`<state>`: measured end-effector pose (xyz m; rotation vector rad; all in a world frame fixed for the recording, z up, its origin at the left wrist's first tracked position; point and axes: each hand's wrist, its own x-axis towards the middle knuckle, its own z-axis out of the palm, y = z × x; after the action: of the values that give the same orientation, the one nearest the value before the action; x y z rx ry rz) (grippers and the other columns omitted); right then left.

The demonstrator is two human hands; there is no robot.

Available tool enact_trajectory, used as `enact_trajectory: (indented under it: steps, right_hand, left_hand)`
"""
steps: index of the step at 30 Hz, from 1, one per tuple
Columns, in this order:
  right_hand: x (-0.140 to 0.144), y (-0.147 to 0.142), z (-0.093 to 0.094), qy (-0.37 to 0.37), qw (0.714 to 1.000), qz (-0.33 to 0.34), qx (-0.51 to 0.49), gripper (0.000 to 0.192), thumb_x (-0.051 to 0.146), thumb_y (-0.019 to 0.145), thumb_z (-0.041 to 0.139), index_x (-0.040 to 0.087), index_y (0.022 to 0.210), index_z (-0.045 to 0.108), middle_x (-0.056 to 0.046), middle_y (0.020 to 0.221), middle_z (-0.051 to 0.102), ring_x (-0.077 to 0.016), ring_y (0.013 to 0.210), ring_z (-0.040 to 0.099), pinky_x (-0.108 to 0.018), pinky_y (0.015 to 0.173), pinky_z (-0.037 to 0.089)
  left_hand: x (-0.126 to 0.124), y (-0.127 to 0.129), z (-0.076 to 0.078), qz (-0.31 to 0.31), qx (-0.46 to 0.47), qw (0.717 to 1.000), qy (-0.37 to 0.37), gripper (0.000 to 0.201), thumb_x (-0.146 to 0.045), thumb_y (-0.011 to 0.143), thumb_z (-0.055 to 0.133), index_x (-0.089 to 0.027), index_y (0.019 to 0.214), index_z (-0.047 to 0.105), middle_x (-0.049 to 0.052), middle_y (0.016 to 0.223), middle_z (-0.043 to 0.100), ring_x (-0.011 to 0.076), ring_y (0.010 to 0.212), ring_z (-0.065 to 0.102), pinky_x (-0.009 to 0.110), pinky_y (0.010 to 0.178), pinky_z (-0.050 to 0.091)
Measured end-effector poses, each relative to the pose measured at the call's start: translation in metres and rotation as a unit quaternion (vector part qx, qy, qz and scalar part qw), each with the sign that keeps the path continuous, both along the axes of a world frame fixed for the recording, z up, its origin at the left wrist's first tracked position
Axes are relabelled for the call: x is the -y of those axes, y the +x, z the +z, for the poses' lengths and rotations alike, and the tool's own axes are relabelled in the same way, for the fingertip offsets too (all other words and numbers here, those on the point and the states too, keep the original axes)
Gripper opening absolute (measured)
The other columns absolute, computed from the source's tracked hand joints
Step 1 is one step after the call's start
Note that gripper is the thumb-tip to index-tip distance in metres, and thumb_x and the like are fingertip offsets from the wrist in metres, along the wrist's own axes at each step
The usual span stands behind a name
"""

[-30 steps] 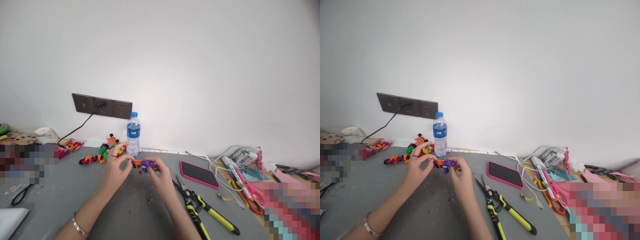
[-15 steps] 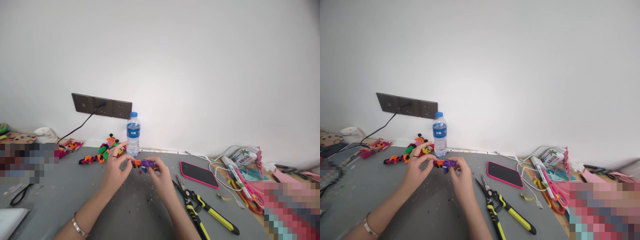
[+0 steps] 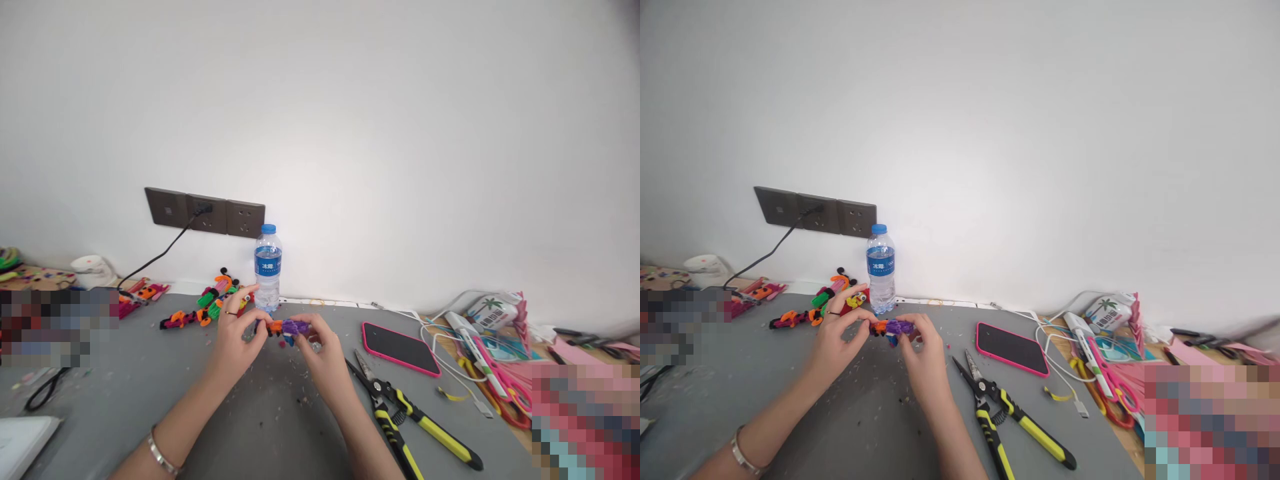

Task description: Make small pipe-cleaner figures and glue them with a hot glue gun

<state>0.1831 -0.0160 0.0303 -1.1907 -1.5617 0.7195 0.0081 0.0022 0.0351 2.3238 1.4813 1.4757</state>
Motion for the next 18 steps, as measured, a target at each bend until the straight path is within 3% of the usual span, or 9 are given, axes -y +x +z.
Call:
enact_trajectory:
  steps: [18]
  right_hand:
    - [-0.0002, 0.0036, -0.0009, 0.017, 1.000, -0.002, 0.016, 0.027, 0.012, 0.079, 0.049, 0.021, 0.096, 0.068, -0.004, 0.089, 0.068, -0.0188, 0.079, 0.061, -0.027, 0.068, 0.048]
  left_hand:
    - [0.0007, -0.0004, -0.0027, 0.003, -0.001, 1.000, -0.011, 0.024, -0.014, 0.087, 0.049, -0.025, 0.074, 0.066, 0.006, 0.128, 0.055, 0.0311, 0.123, 0.047, 0.052, 0.102, 0.039]
